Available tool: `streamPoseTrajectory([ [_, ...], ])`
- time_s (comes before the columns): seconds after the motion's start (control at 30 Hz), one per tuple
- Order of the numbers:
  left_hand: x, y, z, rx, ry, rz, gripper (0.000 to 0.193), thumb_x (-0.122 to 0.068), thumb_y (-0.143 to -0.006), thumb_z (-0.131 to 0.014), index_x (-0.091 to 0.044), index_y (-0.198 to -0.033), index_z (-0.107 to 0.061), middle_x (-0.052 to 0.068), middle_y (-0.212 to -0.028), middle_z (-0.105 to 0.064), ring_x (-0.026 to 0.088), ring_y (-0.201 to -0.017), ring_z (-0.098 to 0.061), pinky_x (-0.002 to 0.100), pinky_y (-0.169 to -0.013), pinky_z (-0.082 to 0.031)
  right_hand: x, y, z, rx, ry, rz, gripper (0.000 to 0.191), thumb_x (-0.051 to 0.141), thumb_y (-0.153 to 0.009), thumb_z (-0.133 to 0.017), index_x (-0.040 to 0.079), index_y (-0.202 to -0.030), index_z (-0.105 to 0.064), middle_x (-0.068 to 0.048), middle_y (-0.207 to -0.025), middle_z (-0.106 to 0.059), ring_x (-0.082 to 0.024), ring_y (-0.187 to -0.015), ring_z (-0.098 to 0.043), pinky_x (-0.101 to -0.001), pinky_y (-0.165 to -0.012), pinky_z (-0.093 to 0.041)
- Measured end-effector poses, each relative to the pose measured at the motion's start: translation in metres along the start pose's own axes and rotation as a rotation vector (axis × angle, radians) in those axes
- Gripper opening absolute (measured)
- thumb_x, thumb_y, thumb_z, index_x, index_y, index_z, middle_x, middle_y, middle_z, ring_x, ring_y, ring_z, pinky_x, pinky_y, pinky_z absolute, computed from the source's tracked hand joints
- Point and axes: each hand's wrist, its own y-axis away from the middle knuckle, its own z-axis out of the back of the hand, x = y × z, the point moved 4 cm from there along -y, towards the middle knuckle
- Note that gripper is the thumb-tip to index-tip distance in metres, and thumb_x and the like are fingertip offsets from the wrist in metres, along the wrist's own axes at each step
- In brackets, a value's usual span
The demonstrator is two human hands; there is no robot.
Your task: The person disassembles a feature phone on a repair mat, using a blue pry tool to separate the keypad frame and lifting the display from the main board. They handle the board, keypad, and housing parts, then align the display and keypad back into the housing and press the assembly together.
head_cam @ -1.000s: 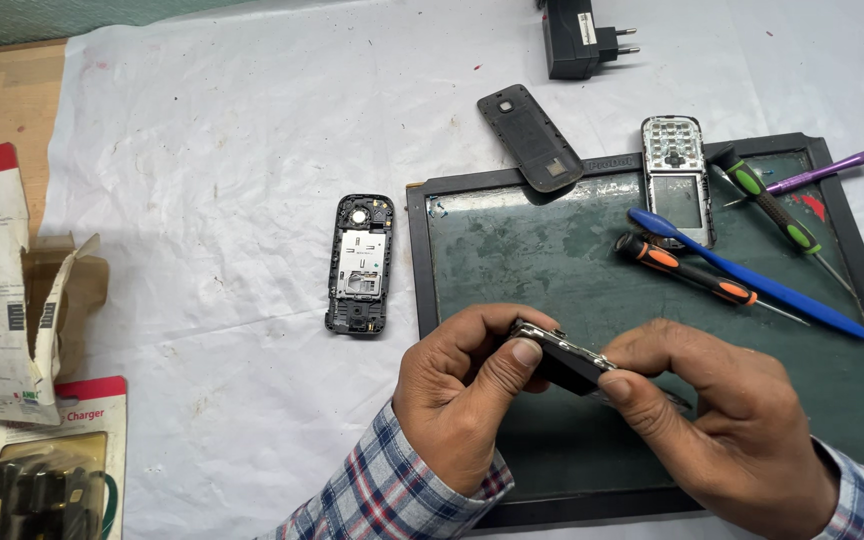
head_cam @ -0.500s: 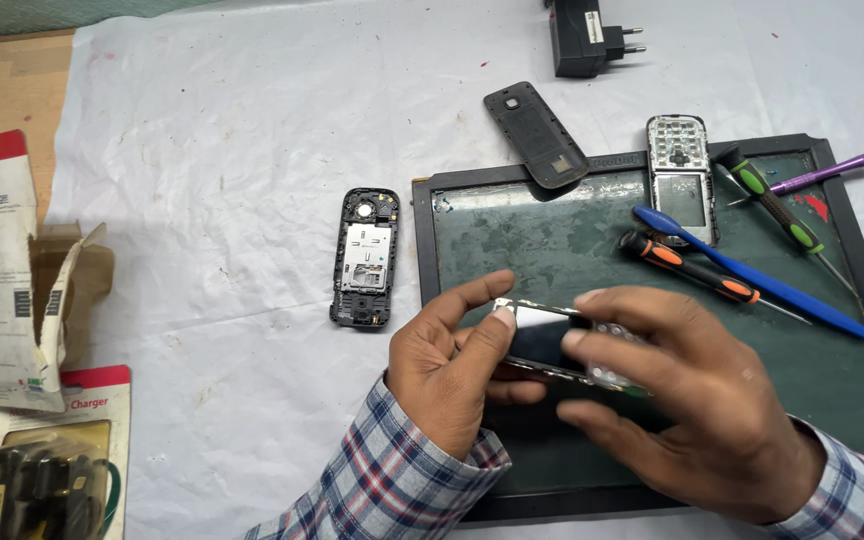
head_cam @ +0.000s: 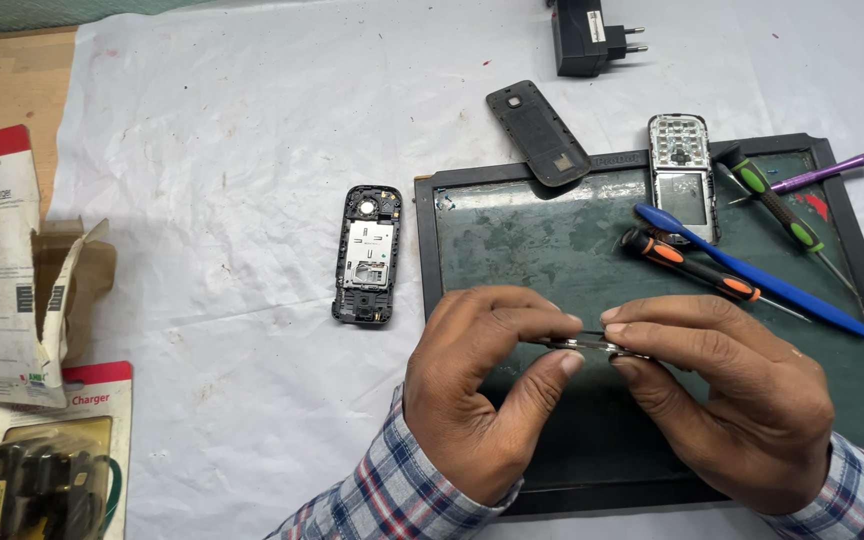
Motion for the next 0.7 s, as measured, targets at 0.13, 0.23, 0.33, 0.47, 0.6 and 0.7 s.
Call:
streamPoseTrajectory([
  [0.13, 0.003, -0.001, -0.003, 0.006, 0.006, -0.019, 0.010, -0.008, -0.094, -0.077, -0.010, -0.102, -0.073, 0.003, -0.105, -0.072, 0.017, -0.103, -0.067, 0.032, -0.087, -0.059, -0.002, 0.003, 0.001, 0.028, 0.000, 0.025, 0.024, 0.003, -0.088, -0.074, 0.003, -0.111, -0.070, -0.013, -0.112, -0.074, -0.021, -0.105, -0.076, -0.0295, -0.089, -0.063],
  [0.23, 0.005, -0.001, -0.006, 0.017, 0.012, -0.001, 0.009, -0.006, -0.093, -0.077, -0.010, -0.100, -0.072, 0.002, -0.101, -0.072, 0.016, -0.098, -0.068, 0.029, -0.083, -0.059, -0.005, 0.006, 0.000, 0.041, -0.004, 0.021, 0.023, 0.004, -0.088, -0.074, 0.003, -0.111, -0.070, -0.013, -0.111, -0.074, -0.019, -0.103, -0.077, -0.0280, -0.087, -0.064],
  [0.33, 0.007, 0.000, -0.006, 0.007, 0.034, 0.044, 0.009, -0.007, -0.093, -0.077, -0.009, -0.100, -0.073, 0.002, -0.095, -0.071, 0.015, -0.092, -0.068, 0.028, -0.079, -0.058, -0.012, 0.010, -0.002, 0.029, -0.042, -0.085, 0.025, 0.005, -0.087, -0.077, 0.003, -0.112, -0.072, -0.010, -0.109, -0.076, -0.015, -0.094, -0.076, -0.0234, -0.079, -0.060],
  [0.47, 0.015, 0.001, -0.007, -0.023, 0.133, 0.220, 0.011, -0.010, -0.091, -0.078, -0.007, -0.101, -0.076, 0.004, -0.088, -0.068, 0.012, -0.078, -0.066, 0.027, -0.069, -0.055, -0.021, 0.012, -0.001, -0.018, -0.249, -0.222, 0.033, 0.008, -0.090, -0.075, -0.002, -0.120, -0.068, -0.010, -0.107, -0.074, -0.012, -0.093, -0.072, -0.0210, -0.080, -0.060],
  [0.6, 0.026, -0.001, -0.008, -0.010, 0.243, 0.335, 0.014, -0.016, -0.093, -0.075, -0.004, -0.101, -0.077, 0.004, -0.089, -0.068, 0.010, -0.078, -0.068, 0.024, -0.071, -0.057, -0.038, 0.017, 0.000, -0.020, -0.316, -0.565, 0.032, 0.011, -0.090, -0.070, -0.003, -0.119, -0.071, -0.010, -0.092, -0.076, -0.011, -0.079, -0.075, -0.0215, -0.065, -0.060],
  [0.7, 0.033, -0.001, -0.011, 0.003, 0.284, 0.438, 0.020, -0.021, -0.092, -0.074, -0.003, -0.100, -0.077, 0.004, -0.088, -0.069, 0.010, -0.075, -0.069, 0.023, -0.068, -0.059, -0.046, 0.017, -0.001, 0.014, -0.310, -0.644, 0.029, 0.012, -0.089, -0.071, -0.002, -0.114, -0.073, -0.010, -0.084, -0.078, -0.012, -0.071, -0.075, -0.0221, -0.058, -0.059],
])
